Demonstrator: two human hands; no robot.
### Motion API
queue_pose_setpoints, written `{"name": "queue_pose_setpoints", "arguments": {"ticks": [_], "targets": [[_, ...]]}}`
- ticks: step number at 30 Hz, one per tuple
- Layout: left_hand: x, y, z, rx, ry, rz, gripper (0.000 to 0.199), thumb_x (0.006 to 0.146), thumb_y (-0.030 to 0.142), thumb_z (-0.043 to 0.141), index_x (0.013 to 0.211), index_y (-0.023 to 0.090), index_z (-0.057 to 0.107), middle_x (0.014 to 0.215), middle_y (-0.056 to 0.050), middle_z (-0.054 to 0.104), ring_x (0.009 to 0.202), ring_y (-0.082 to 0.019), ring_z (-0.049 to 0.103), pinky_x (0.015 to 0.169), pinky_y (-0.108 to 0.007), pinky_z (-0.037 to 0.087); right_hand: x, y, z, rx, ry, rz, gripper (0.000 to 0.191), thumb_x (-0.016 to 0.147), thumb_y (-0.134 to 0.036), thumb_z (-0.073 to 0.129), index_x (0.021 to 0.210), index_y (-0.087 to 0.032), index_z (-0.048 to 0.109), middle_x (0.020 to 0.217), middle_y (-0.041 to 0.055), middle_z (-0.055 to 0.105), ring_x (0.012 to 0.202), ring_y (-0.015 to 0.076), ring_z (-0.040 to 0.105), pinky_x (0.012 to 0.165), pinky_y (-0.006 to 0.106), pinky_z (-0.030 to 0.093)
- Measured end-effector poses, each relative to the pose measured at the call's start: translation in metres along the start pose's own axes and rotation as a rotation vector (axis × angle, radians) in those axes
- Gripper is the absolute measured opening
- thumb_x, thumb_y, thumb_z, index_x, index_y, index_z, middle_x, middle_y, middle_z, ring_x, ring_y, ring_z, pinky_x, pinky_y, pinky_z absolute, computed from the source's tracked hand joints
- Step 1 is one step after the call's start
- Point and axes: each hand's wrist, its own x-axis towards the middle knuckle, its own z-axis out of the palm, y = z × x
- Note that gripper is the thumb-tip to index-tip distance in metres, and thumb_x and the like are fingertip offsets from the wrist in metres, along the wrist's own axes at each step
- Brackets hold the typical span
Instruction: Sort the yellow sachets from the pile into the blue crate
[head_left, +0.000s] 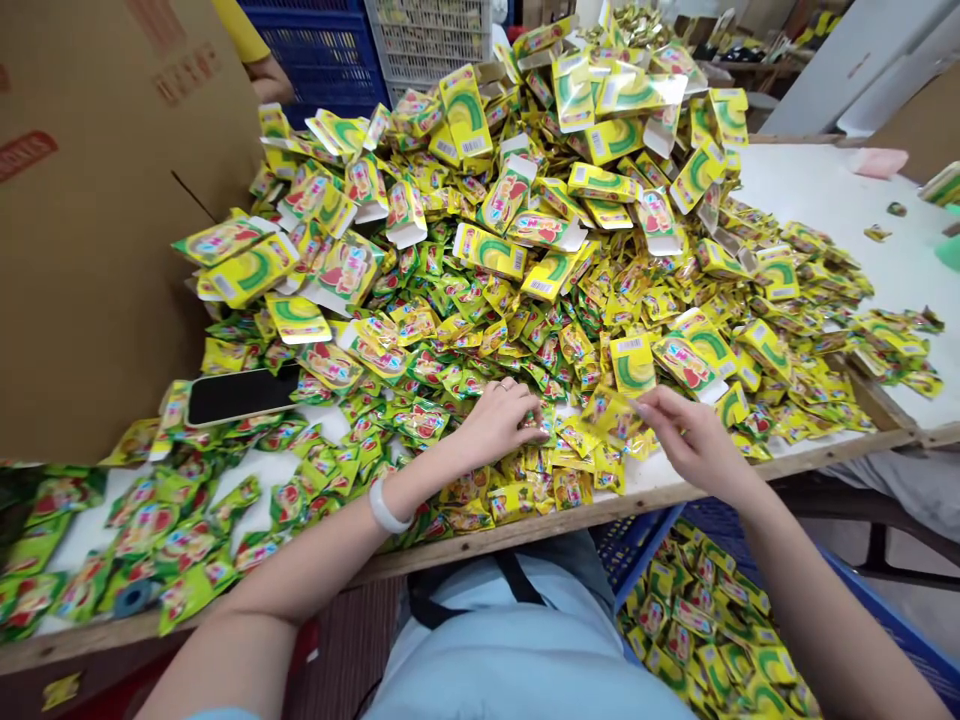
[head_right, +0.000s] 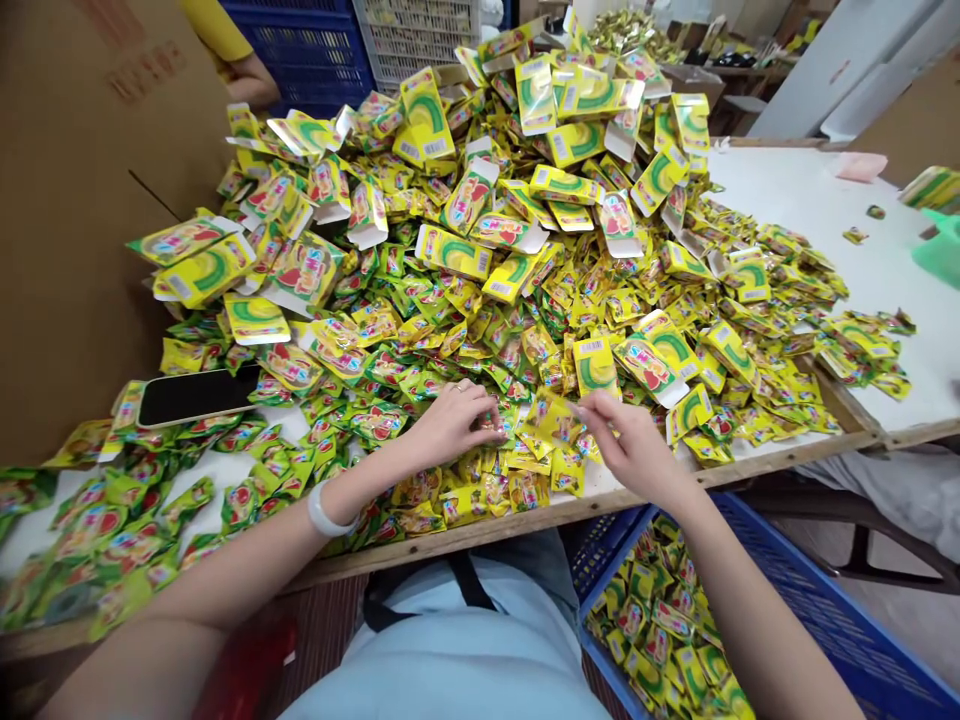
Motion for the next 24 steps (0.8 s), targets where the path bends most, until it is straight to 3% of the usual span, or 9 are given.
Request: {"name": "queue_pose_setpoints", "arguments": {"ticks": [3,6,9,14,16,18,20,24], "targets": [[0.002,-0.003,0.001,0.018,0.035,-0.014,0.039,0.086,0.049,0.067,0.109,0.018,0.061,0.113,-0.01,0.061,0.105,-0.027,0.055,0.088,-0.038,0.04,-0.003,-0.005,0.009,0.081,-0.112,-0.078,0.022,0.101,-0.032,0.043,0.087,-0.022,0.057,0.102,0.0096,0.066,0.095,0.0205,0.065,0.083,0.031,0.052],[0.004,-0.005,0.001,0.069,-0.028,-0.04,0.052,0.082,0.055,0.069,0.114,0.014,0.06,0.106,-0.012,0.063,0.101,-0.029,0.057,0.087,-0.039,0.04,-0.003,-0.003,0.019,0.074,-0.187,-0.132,0.02,0.101,-0.029,0.044,0.09,-0.021,0.058,0.114,0.0127,0.062,0.109,0.0218,0.062,0.092,0.035,0.051],[0.005,-0.003,-0.003,0.054,-0.079,-0.026,0.044,0.082,0.054,0.07,0.103,0.016,0.065,0.101,-0.01,0.065,0.101,-0.03,0.059,0.088,-0.039,0.04,-0.002,0.002,0.029,0.059,-0.226,-0.145,0.022,0.102,-0.028,0.041,0.089,-0.021,0.058,0.116,0.0137,0.061,0.112,0.022,0.061,0.094,0.036,0.051],[0.004,0.005,-0.018,-0.221,-0.055,0.028,0.02,0.093,0.033,0.06,0.105,0.019,0.067,0.097,-0.005,0.071,0.094,-0.022,0.063,0.087,-0.033,0.042,0.001,0.004,0.041,0.026,-0.198,-0.183,0.021,0.102,-0.029,0.043,0.093,-0.021,0.06,0.138,0.0153,0.05,0.132,0.0253,0.049,0.104,0.042,0.046],[0.004,0.008,-0.025,-0.315,-0.105,0.069,0.017,0.093,0.024,0.056,0.105,0.018,0.068,0.091,-0.004,0.072,0.084,-0.019,0.063,0.078,-0.029,0.042,0.006,0.0,0.042,0.005,-0.22,-0.199,0.023,0.103,-0.028,0.041,0.093,-0.02,0.06,0.13,0.0144,0.056,0.123,0.0234,0.056,0.099,0.039,0.049],[0.004,0.01,-0.031,-0.378,-0.143,0.085,0.02,0.094,0.021,0.053,0.105,0.018,0.069,0.087,-0.003,0.072,0.075,-0.017,0.063,0.071,-0.026,0.042,0.013,-0.004,0.042,-0.035,-0.255,-0.217,0.025,0.103,-0.027,0.038,0.091,-0.02,0.059,0.107,0.011,0.064,0.098,0.0203,0.064,0.084,0.033,0.052],[0.004,0.009,-0.033,-0.438,-0.166,0.067,0.023,0.095,0.021,0.049,0.106,0.017,0.069,0.083,-0.003,0.071,0.069,-0.015,0.062,0.067,-0.025,0.041,0.018,-0.007,0.044,-0.099,-0.272,-0.229,0.025,0.103,-0.026,0.038,0.09,-0.02,0.058,0.086,0.0065,0.065,0.077,0.0186,0.063,0.069,0.029,0.049],[0.001,0.006,-0.03,-0.619,-0.218,0.001,0.029,0.099,0.023,0.04,0.109,0.016,0.066,0.08,-0.003,0.071,0.069,-0.016,0.065,0.069,-0.025,0.044,0.022,-0.007,0.049,-0.2,-0.243,-0.227,0.026,0.103,-0.026,0.037,0.09,-0.02,0.058,0.081,0.0063,0.066,0.071,0.0194,0.063,0.063,0.028,0.045]]}}
